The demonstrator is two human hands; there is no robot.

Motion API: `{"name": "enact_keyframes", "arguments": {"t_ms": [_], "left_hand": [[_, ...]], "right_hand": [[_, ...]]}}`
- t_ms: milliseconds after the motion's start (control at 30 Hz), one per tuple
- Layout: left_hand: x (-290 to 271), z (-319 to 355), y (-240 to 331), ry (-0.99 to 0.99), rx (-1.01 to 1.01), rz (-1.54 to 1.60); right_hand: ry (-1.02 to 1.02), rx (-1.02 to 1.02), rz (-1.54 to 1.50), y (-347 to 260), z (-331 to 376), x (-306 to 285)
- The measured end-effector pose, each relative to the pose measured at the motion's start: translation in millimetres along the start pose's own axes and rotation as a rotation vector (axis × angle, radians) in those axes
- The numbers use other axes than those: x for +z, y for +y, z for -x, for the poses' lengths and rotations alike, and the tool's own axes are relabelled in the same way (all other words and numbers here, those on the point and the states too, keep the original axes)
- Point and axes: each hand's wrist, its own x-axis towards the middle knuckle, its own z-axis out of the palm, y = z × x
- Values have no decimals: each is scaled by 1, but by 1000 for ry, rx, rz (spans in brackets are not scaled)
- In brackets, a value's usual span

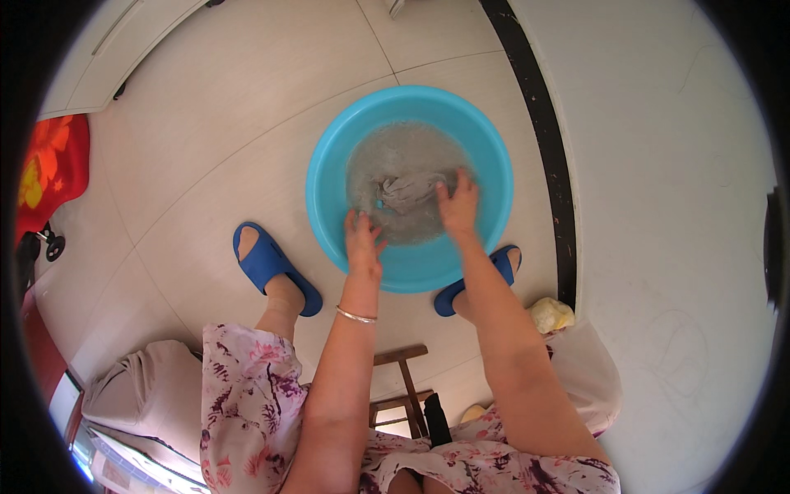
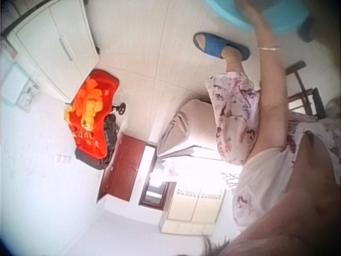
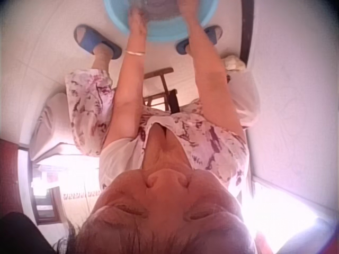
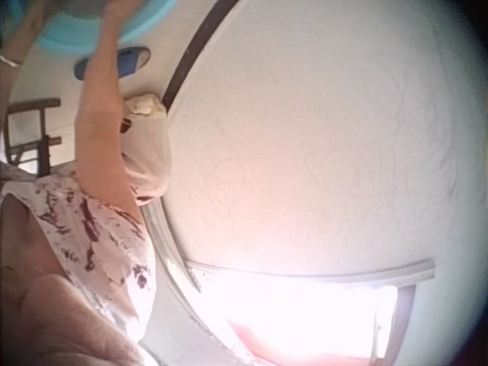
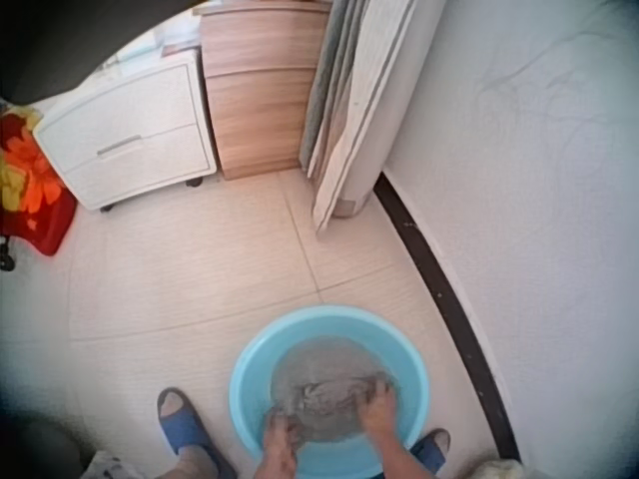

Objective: The person wipes a small turquoise and white box with a cloth, then wipes a white wall section. The person rinses the cloth in a blue basin and continues wiping the wall.

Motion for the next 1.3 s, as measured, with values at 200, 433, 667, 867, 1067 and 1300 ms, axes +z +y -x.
{"name": "enact_keyframes", "arguments": {"t_ms": [200, 433, 667, 867, 1067, 1300], "left_hand": [[-4, -20, -1, -230, -85, 326], [12, 15, 36, -328, 24, 346], [17, 20, 31, -292, 12, 333], [40, 29, 28, -97, 56, 257], [19, 5, 22, -82, 132, -2], [9, 0, -2, -108, -69, -10]], "right_hand": [[-798, 524, -813, -63, 31, -23], [-508, -54, -774, -135, 92, -108], [-287, -180, -592, -135, 73, -75], [-427, -76, -195, -113, 26, -43], [-237, 329, -398, -32, -9, -11], [-421, 231, -270, -13, 16, -9]]}}
